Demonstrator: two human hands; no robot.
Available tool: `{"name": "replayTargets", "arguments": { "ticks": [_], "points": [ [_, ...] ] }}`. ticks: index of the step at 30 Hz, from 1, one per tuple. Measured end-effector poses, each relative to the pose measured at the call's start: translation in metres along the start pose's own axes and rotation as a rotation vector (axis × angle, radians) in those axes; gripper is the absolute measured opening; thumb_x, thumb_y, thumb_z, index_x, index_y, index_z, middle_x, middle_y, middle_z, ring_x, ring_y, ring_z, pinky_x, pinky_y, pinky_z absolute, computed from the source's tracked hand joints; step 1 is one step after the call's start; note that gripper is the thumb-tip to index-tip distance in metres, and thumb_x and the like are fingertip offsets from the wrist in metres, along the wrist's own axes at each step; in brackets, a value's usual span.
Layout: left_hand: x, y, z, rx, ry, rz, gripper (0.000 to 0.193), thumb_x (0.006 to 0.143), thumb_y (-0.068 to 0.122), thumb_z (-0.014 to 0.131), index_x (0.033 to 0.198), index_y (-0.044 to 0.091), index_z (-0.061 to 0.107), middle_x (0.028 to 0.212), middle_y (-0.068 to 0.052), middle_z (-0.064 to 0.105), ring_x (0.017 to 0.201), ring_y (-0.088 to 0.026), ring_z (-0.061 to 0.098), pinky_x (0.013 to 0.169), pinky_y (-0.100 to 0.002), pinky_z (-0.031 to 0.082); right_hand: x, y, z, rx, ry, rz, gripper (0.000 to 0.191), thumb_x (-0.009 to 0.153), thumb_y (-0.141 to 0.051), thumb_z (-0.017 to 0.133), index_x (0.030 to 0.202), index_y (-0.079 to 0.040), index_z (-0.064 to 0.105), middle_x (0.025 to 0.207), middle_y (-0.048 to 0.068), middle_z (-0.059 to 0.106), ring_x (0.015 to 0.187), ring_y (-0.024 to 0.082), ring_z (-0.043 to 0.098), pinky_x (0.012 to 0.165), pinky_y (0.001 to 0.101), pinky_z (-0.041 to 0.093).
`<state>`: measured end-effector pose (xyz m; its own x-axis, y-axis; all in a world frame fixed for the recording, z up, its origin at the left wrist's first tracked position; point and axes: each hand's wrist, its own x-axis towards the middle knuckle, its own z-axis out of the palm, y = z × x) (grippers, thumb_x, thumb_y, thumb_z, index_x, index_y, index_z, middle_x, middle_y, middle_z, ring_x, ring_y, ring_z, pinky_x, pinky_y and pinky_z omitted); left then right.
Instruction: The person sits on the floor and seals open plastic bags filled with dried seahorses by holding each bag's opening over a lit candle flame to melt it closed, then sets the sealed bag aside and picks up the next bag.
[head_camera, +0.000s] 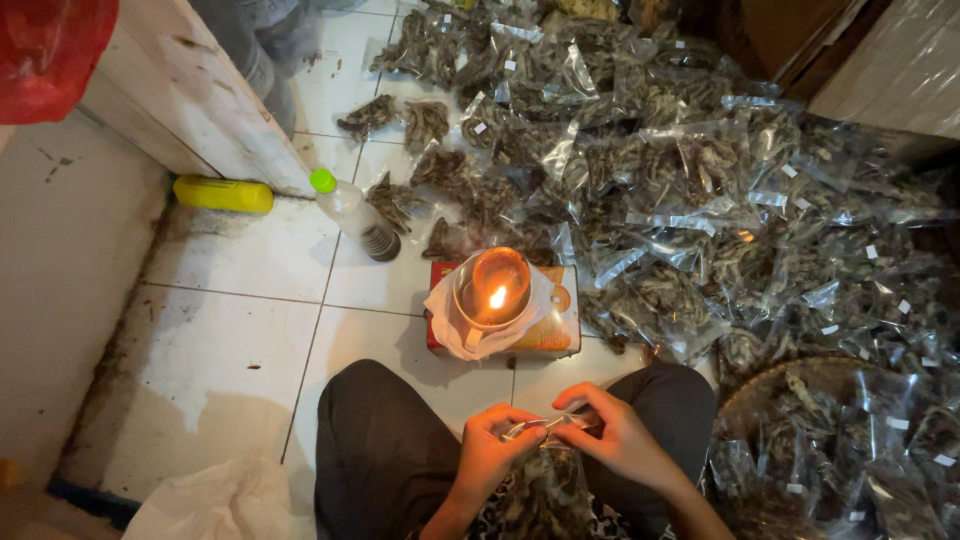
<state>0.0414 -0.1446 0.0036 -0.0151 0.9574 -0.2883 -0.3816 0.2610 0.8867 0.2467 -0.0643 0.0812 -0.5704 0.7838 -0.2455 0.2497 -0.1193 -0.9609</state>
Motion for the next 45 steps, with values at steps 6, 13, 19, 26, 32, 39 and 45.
{"name": "replayTargets", "arguments": {
  "ticks": [6, 13, 19, 26, 32, 39, 45],
  "points": [
    [-0.001, 0.008, 0.002, -0.071, 0.032, 0.055, 0.011, 0.084, 0.002, 0.08, 0.093, -0.003, 0.077, 0.09, -0.007, 0.078, 0.081, -0.01, 0.07, 0.076, -0.025, 0.056, 0.018, -0.014, 0.007, -0.198, -0.119, -0.046, 0.02, 0.087, -0.019, 0.078, 0.099, -0.004, 0.077, 0.088, 0.005, 0.077, 0.077, 0.013, 0.069, 0.066, 0.0276, 0.054],
    [0.015, 0.031, -0.007, -0.064, 0.129, 0.095, 0.01, 0.082, 0.002, 0.08, 0.09, -0.004, 0.078, 0.084, -0.009, 0.08, 0.076, -0.011, 0.071, 0.073, -0.026, 0.057, 0.042, -0.017, 0.007, -0.404, -0.075, -0.269, 0.015, 0.091, -0.015, 0.075, 0.096, -0.002, 0.075, 0.08, 0.007, 0.073, 0.071, 0.014, 0.068, 0.065, 0.0273, 0.053],
    [0.056, 0.066, -0.027, 0.125, 0.201, 0.27, 0.012, 0.083, 0.005, 0.08, 0.09, -0.005, 0.079, 0.083, -0.009, 0.079, 0.077, -0.011, 0.071, 0.072, -0.025, 0.057, 0.09, -0.012, 0.006, -0.094, 0.075, -0.167, 0.016, 0.089, -0.015, 0.072, 0.095, 0.0, 0.074, 0.082, 0.004, 0.073, 0.072, 0.008, 0.066, 0.064, 0.0249, 0.054],
    [0.077, 0.088, -0.033, 0.092, 0.117, 0.252, 0.017, 0.084, 0.01, 0.077, 0.096, 0.0, 0.076, 0.091, -0.005, 0.08, 0.083, -0.008, 0.073, 0.076, -0.024, 0.058, 0.104, -0.005, 0.021, -0.03, 0.252, -0.247, 0.021, 0.09, -0.018, 0.07, 0.098, 0.002, 0.072, 0.081, 0.004, 0.073, 0.068, 0.008, 0.065, 0.062, 0.0247, 0.054],
    [0.078, 0.081, -0.021, 0.173, 0.258, 0.414, 0.014, 0.084, 0.01, 0.081, 0.09, -0.003, 0.077, 0.083, -0.003, 0.076, 0.078, -0.009, 0.066, 0.074, -0.026, 0.054, 0.112, -0.005, 0.03, 0.179, 0.25, -0.197, 0.022, 0.092, -0.019, 0.07, 0.101, 0.002, 0.069, 0.081, 0.002, 0.074, 0.069, 0.007, 0.066, 0.06, 0.0234, 0.053],
    [0.091, 0.085, -0.015, 0.155, 0.335, 0.486, 0.012, 0.083, 0.007, 0.08, 0.084, -0.004, 0.074, 0.082, -0.004, 0.07, 0.074, -0.01, 0.062, 0.068, -0.026, 0.052, 0.123, -0.005, 0.047, 0.196, 0.457, -0.256, 0.016, 0.095, -0.016, 0.069, 0.098, -0.001, 0.067, 0.076, -0.002, 0.064, 0.065, 0.003, 0.053, 0.058, 0.0205, 0.044],
    [0.088, 0.091, -0.01, 0.128, 0.355, 0.479, 0.012, 0.083, 0.007, 0.079, 0.083, -0.004, 0.073, 0.08, -0.003, 0.069, 0.072, -0.009, 0.062, 0.063, -0.026, 0.051, 0.121, -0.006, 0.053, 0.282, 0.484, -0.255, 0.018, 0.095, -0.017, 0.069, 0.1, 0.0, 0.065, 0.079, 0.0, 0.066, 0.067, 0.005, 0.053, 0.06, 0.0218, 0.042]
  ]
}}
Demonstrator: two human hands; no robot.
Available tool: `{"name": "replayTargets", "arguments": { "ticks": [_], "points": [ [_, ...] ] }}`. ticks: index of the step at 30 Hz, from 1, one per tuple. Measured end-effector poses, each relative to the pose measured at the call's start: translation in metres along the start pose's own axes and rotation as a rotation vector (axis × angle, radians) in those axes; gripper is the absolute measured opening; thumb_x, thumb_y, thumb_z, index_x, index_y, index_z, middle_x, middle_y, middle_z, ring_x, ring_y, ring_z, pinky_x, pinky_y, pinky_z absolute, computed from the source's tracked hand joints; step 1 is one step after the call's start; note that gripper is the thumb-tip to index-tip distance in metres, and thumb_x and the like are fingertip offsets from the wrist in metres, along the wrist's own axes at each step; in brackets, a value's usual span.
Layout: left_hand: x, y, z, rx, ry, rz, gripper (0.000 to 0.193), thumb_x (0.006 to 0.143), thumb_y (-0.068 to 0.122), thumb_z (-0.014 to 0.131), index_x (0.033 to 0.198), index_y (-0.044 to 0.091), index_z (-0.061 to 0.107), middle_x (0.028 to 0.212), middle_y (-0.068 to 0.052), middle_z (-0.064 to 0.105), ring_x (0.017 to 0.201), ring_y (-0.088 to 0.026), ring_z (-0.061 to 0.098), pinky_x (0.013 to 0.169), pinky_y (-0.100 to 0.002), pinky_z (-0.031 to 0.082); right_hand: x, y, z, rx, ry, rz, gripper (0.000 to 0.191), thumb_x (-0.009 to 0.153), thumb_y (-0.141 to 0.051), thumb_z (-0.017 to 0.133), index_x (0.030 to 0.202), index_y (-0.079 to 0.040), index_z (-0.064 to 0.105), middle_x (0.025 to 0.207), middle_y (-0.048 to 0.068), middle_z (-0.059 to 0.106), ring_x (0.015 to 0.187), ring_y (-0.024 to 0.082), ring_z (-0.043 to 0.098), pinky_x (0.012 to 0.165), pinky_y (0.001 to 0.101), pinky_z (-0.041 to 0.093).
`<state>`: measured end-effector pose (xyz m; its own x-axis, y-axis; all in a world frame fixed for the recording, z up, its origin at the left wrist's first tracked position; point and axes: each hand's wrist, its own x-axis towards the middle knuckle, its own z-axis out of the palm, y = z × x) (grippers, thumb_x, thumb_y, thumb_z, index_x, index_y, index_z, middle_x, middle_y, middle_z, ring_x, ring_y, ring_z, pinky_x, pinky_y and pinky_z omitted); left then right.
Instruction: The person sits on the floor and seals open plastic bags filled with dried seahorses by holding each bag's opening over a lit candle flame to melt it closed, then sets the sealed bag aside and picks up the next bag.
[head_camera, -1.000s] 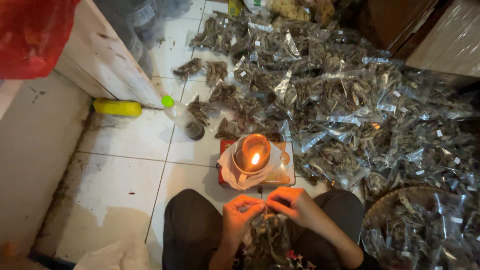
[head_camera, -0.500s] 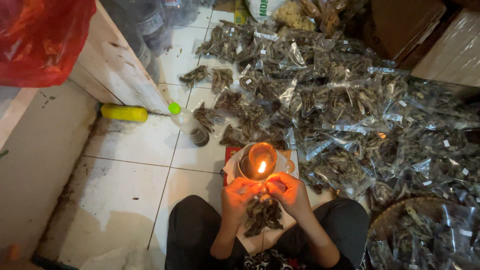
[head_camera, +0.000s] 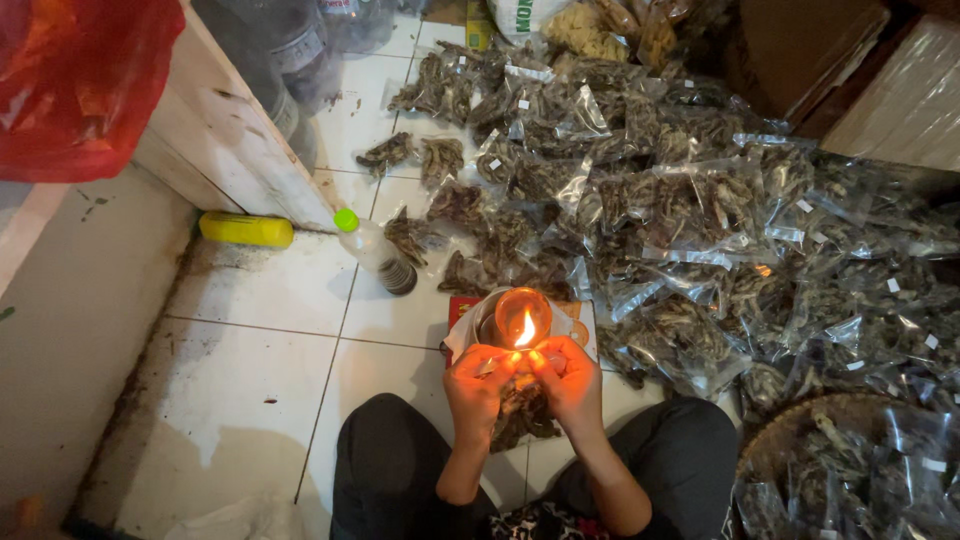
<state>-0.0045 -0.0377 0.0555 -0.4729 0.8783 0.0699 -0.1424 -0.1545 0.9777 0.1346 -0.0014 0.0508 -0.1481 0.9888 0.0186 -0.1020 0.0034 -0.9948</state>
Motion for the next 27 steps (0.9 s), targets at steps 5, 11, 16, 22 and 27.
{"name": "replayTargets", "arguments": {
  "ticks": [5, 11, 16, 22, 27],
  "points": [
    [0.001, 0.003, 0.0, 0.013, 0.024, -0.059, 0.014, 0.081, 0.008, 0.08, 0.082, -0.004, 0.073, 0.078, -0.004, 0.069, 0.067, -0.01, 0.062, 0.061, -0.026, 0.052, -0.002, -0.003, 0.003, -0.007, -0.009, -0.029, 0.019, 0.095, -0.02, 0.067, 0.1, -0.001, 0.064, 0.085, 0.002, 0.075, 0.075, 0.006, 0.066, 0.069, 0.0216, 0.053],
    [-0.002, -0.001, -0.002, 0.095, 0.011, 0.103, 0.012, 0.083, 0.006, 0.078, 0.083, -0.004, 0.073, 0.082, -0.005, 0.071, 0.073, -0.01, 0.065, 0.066, -0.026, 0.053, -0.005, -0.002, 0.005, -0.014, 0.028, 0.005, 0.018, 0.095, -0.018, 0.068, 0.097, -0.001, 0.064, 0.083, 0.002, 0.074, 0.072, 0.007, 0.064, 0.065, 0.0217, 0.05],
    [-0.005, -0.009, -0.001, -0.124, 0.051, -0.092, 0.01, 0.084, 0.003, 0.078, 0.084, -0.005, 0.072, 0.084, -0.003, 0.067, 0.07, -0.009, 0.062, 0.061, -0.024, 0.051, -0.004, 0.003, 0.009, -0.005, 0.067, 0.005, 0.014, 0.096, -0.016, 0.067, 0.099, -0.003, 0.063, 0.081, 0.0, 0.068, 0.068, 0.005, 0.056, 0.062, 0.021, 0.044],
    [-0.009, -0.015, -0.007, -0.195, 0.065, -0.142, 0.01, 0.086, 0.002, 0.076, 0.086, -0.006, 0.071, 0.083, -0.002, 0.065, 0.069, -0.008, 0.061, 0.06, -0.023, 0.048, -0.004, 0.004, 0.016, 0.15, 0.056, 0.022, 0.013, 0.097, -0.014, 0.067, 0.1, -0.003, 0.061, 0.084, 0.0, 0.063, 0.072, 0.005, 0.054, 0.063, 0.0208, 0.044],
    [-0.01, -0.014, -0.011, -0.179, 0.066, -0.051, 0.01, 0.087, 0.002, 0.075, 0.086, -0.006, 0.07, 0.085, -0.002, 0.065, 0.071, -0.008, 0.062, 0.063, -0.023, 0.05, -0.004, 0.002, 0.021, 0.228, 0.045, 0.002, 0.012, 0.097, -0.012, 0.065, 0.1, -0.002, 0.059, 0.089, 0.003, 0.067, 0.075, 0.007, 0.058, 0.067, 0.0222, 0.047]
  ]
}}
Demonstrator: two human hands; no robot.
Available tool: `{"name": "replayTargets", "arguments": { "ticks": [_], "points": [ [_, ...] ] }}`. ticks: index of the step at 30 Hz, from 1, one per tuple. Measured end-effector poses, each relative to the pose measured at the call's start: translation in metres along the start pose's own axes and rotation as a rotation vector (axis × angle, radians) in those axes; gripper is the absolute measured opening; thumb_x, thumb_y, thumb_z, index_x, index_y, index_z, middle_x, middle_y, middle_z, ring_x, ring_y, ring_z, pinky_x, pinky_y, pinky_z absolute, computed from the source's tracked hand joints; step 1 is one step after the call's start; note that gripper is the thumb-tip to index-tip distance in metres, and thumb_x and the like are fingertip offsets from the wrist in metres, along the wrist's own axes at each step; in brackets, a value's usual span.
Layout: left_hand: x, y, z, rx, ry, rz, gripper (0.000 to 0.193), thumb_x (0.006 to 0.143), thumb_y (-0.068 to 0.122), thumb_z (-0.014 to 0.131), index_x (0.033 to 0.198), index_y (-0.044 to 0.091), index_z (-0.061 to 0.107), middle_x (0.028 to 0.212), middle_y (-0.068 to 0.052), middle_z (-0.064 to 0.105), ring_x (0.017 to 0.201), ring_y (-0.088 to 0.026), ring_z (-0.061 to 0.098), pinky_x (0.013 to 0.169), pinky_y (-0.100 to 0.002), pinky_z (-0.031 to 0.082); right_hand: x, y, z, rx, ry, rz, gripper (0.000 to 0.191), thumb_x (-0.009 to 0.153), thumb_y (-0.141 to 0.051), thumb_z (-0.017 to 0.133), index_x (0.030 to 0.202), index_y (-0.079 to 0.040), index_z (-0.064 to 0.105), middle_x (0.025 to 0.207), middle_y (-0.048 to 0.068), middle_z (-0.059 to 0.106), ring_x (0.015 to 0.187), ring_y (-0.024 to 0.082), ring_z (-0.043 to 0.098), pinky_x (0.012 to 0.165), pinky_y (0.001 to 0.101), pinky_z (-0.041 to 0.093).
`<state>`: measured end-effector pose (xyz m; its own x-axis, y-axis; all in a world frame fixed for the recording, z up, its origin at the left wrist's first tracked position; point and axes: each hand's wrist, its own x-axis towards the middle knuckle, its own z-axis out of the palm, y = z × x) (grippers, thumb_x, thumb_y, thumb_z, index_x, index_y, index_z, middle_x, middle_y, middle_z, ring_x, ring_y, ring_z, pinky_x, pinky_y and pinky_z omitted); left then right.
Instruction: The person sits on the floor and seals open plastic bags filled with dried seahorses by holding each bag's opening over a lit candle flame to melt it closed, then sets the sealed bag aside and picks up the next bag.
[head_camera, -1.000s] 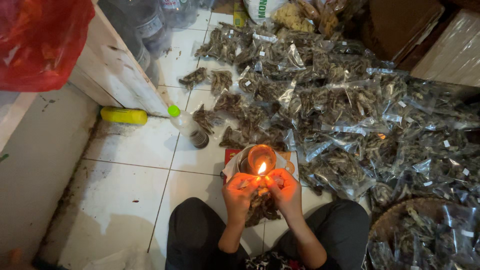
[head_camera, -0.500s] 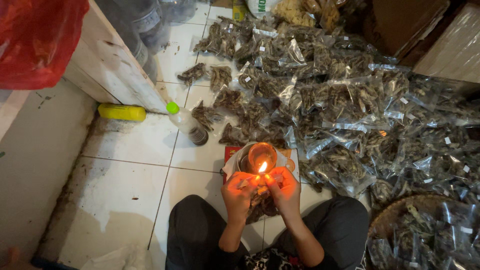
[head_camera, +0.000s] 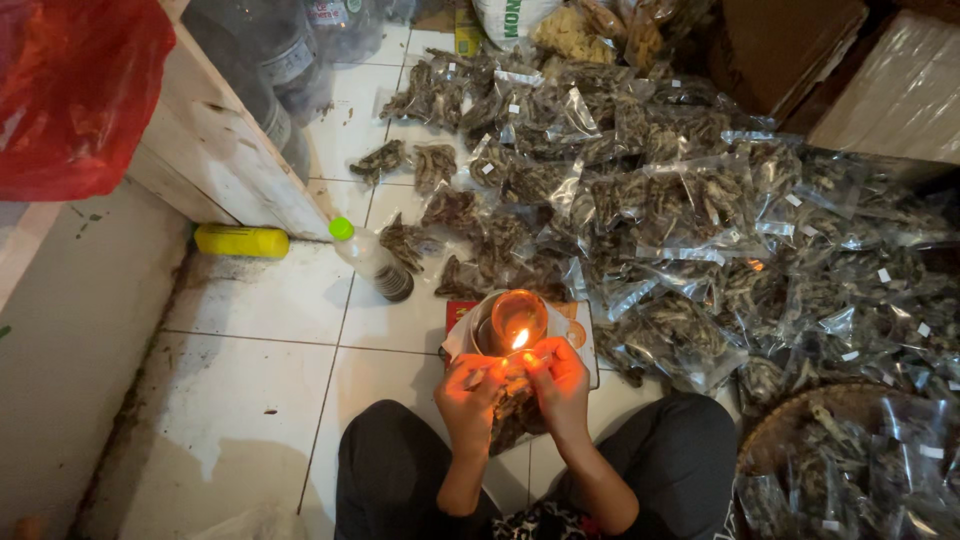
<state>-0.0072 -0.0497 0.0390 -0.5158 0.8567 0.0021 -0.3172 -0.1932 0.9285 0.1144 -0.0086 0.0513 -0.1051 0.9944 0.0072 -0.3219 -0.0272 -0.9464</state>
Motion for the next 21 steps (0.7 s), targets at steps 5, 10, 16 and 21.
{"name": "replayTargets", "arguments": {
  "ticks": [5, 10, 16, 21],
  "points": [
    [0.0016, -0.002, -0.0003, 0.028, 0.02, -0.012, 0.008, 0.086, 0.001, 0.075, 0.087, -0.006, 0.07, 0.084, -0.003, 0.064, 0.072, -0.01, 0.062, 0.062, -0.025, 0.05, 0.001, -0.0023, 0.0047, 0.079, -0.022, -0.041, 0.013, 0.098, -0.012, 0.063, 0.098, -0.001, 0.055, 0.094, 0.011, 0.072, 0.083, 0.012, 0.067, 0.075, 0.027, 0.055],
    [0.002, -0.0039, -0.0016, -0.045, 0.014, 0.016, 0.006, 0.083, -0.002, 0.073, 0.086, -0.006, 0.068, 0.088, -0.002, 0.066, 0.079, -0.011, 0.066, 0.075, -0.027, 0.056, 0.001, -0.0027, 0.0065, 0.042, 0.01, -0.009, 0.013, 0.098, -0.013, 0.062, 0.098, -0.001, 0.057, 0.093, 0.013, 0.073, 0.08, 0.015, 0.069, 0.071, 0.0302, 0.058],
    [0.0017, -0.0053, -0.0029, 0.044, 0.038, 0.057, 0.007, 0.085, -0.003, 0.075, 0.085, -0.007, 0.069, 0.086, -0.003, 0.067, 0.079, -0.011, 0.065, 0.074, -0.025, 0.054, 0.0026, -0.001, 0.0097, 0.133, 0.01, -0.019, 0.014, 0.097, -0.014, 0.063, 0.099, -0.002, 0.056, 0.093, 0.01, 0.07, 0.083, 0.015, 0.069, 0.075, 0.0293, 0.057],
    [0.0017, -0.0076, -0.0048, -0.049, 0.05, 0.023, 0.007, 0.085, -0.002, 0.075, 0.086, -0.006, 0.069, 0.086, -0.003, 0.066, 0.076, -0.009, 0.063, 0.07, -0.024, 0.052, 0.0005, 0.0008, 0.0109, -0.049, 0.09, -0.079, 0.015, 0.097, -0.013, 0.067, 0.102, -0.001, 0.06, 0.092, 0.003, 0.064, 0.081, 0.009, 0.059, 0.073, 0.0247, 0.051]
  ]
}}
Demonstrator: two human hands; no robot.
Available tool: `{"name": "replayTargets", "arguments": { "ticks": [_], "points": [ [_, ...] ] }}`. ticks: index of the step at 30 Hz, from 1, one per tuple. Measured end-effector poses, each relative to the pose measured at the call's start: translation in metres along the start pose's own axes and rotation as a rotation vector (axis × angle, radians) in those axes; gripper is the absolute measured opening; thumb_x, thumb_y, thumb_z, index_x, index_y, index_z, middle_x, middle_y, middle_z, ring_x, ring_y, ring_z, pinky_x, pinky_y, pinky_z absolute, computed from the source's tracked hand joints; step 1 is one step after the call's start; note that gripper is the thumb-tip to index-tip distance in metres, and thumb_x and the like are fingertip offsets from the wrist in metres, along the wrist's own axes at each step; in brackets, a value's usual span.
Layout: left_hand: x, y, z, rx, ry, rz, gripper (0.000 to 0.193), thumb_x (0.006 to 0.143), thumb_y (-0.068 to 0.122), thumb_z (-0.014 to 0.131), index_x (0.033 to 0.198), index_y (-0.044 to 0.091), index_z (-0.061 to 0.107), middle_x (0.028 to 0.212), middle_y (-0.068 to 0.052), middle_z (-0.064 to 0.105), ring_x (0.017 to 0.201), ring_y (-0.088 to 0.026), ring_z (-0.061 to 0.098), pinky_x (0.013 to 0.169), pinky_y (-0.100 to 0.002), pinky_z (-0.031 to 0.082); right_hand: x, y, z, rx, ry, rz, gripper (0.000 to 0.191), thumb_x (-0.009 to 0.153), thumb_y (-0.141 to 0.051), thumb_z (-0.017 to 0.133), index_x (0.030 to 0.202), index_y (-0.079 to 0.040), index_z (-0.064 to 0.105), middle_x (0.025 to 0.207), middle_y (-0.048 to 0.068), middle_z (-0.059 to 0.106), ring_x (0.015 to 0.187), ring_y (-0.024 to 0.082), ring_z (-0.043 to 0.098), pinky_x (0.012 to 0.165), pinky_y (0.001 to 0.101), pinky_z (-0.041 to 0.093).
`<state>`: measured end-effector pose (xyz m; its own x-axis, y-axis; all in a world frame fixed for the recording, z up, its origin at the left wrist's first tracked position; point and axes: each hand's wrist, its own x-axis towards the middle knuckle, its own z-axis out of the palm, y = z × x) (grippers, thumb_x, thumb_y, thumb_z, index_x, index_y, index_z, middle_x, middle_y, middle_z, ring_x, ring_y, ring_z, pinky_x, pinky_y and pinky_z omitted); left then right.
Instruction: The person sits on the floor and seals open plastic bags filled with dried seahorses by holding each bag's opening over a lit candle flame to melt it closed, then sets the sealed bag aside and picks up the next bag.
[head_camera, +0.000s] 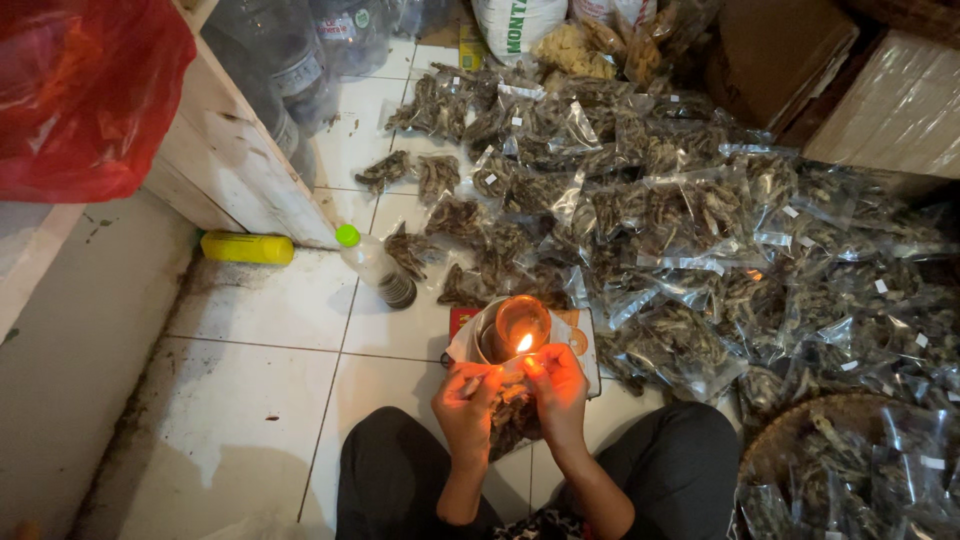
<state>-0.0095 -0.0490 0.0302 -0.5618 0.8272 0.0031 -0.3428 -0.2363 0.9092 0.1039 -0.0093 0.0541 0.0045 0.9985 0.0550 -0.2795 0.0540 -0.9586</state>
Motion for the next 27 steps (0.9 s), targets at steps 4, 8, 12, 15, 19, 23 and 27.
{"name": "replayTargets", "arguments": {
  "ticks": [4, 8, 12, 15, 19, 23, 27],
  "points": [
    [0.0, -0.001, -0.002, -0.003, -0.005, 0.02, 0.007, 0.087, -0.002, 0.075, 0.086, -0.005, 0.07, 0.086, -0.003, 0.067, 0.075, -0.009, 0.063, 0.07, -0.024, 0.052, 0.0, 0.002, -0.001, -0.007, 0.019, 0.02, 0.013, 0.095, -0.012, 0.066, 0.101, -0.002, 0.06, 0.09, 0.001, 0.064, 0.078, 0.007, 0.057, 0.07, 0.0229, 0.049],
    [-0.002, -0.003, -0.003, 0.007, -0.003, 0.013, 0.007, 0.088, -0.002, 0.076, 0.087, -0.006, 0.071, 0.084, -0.003, 0.065, 0.073, -0.008, 0.058, 0.065, -0.023, 0.048, 0.001, 0.004, -0.002, 0.003, 0.016, 0.011, 0.014, 0.097, -0.013, 0.066, 0.101, -0.002, 0.06, 0.089, 0.001, 0.062, 0.078, 0.007, 0.056, 0.071, 0.0224, 0.048],
    [0.0, -0.005, -0.003, -0.007, 0.018, 0.015, 0.008, 0.085, 0.0, 0.076, 0.085, -0.004, 0.07, 0.085, -0.001, 0.067, 0.073, -0.008, 0.063, 0.065, -0.022, 0.051, 0.0, 0.005, -0.001, -0.004, 0.037, 0.034, 0.013, 0.096, -0.012, 0.066, 0.1, -0.002, 0.061, 0.088, 0.001, 0.061, 0.077, 0.007, 0.055, 0.068, 0.0231, 0.047],
    [-0.001, -0.005, -0.004, 0.02, 0.039, 0.011, 0.008, 0.085, 0.001, 0.077, 0.085, -0.004, 0.071, 0.084, -0.002, 0.066, 0.07, -0.008, 0.058, 0.062, -0.022, 0.047, 0.001, 0.004, 0.001, -0.028, 0.046, 0.042, 0.012, 0.095, -0.013, 0.066, 0.099, -0.002, 0.061, 0.088, 0.001, 0.062, 0.077, 0.007, 0.056, 0.068, 0.0235, 0.047],
    [-0.001, -0.004, -0.005, 0.074, 0.055, 0.047, 0.009, 0.084, 0.002, 0.078, 0.082, -0.003, 0.071, 0.083, -0.002, 0.065, 0.073, -0.008, 0.057, 0.064, -0.023, 0.047, 0.003, 0.002, 0.006, 0.06, 0.018, 0.042, 0.014, 0.097, -0.014, 0.065, 0.1, -0.003, 0.058, 0.089, 0.001, 0.059, 0.078, 0.008, 0.053, 0.069, 0.0235, 0.046],
    [-0.002, 0.0, -0.005, 0.13, 0.055, 0.111, 0.007, 0.084, 0.002, 0.078, 0.082, -0.003, 0.072, 0.082, -0.002, 0.067, 0.077, -0.008, 0.059, 0.071, -0.022, 0.049, 0.004, -0.001, 0.01, 0.059, 0.017, 0.058, 0.014, 0.096, -0.015, 0.064, 0.101, -0.004, 0.057, 0.089, 0.001, 0.06, 0.078, 0.008, 0.054, 0.07, 0.0233, 0.047],
    [-0.002, 0.001, -0.005, 0.107, 0.07, 0.086, 0.006, 0.084, 0.001, 0.077, 0.083, -0.002, 0.072, 0.082, -0.001, 0.067, 0.076, -0.008, 0.059, 0.07, -0.022, 0.048, 0.004, -0.002, 0.012, 0.106, 0.007, 0.03, 0.016, 0.096, -0.014, 0.066, 0.102, -0.002, 0.056, 0.091, 0.001, 0.058, 0.08, 0.009, 0.054, 0.072, 0.0238, 0.047]
  ]
}}
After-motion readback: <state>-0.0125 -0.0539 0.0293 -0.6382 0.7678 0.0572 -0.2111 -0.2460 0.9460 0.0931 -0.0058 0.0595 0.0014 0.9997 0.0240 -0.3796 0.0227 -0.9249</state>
